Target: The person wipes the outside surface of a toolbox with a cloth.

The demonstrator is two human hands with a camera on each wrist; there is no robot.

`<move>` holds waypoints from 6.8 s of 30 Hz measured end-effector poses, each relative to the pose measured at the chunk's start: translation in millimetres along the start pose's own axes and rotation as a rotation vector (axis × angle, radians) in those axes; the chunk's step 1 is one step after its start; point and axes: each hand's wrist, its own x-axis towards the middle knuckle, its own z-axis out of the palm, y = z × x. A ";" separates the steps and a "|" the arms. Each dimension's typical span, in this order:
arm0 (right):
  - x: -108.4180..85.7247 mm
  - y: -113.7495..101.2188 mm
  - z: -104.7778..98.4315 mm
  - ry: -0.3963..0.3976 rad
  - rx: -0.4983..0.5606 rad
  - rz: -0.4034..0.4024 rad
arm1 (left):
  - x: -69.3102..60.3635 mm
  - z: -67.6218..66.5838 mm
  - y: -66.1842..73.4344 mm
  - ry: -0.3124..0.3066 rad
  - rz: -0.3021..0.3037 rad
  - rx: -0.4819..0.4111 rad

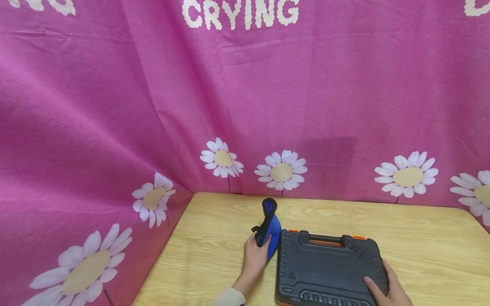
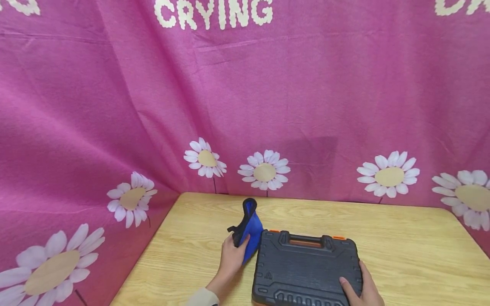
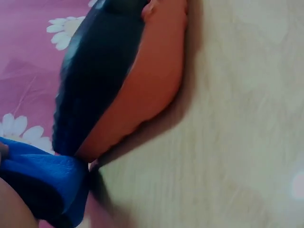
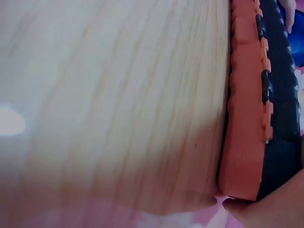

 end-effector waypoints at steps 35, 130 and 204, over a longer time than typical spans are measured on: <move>1.6 -2.9 -0.4 0.009 0.031 -0.057 | -11.5 7.3 2.6 -0.386 -0.272 -0.310; -4.4 -5.4 1.8 0.033 0.058 -0.026 | -53.4 -65.1 -10.0 -0.684 -0.429 -0.338; -49.3 -80.1 1.2 -0.089 0.091 -0.293 | -3.2 -63.5 75.5 -0.794 -0.286 -0.445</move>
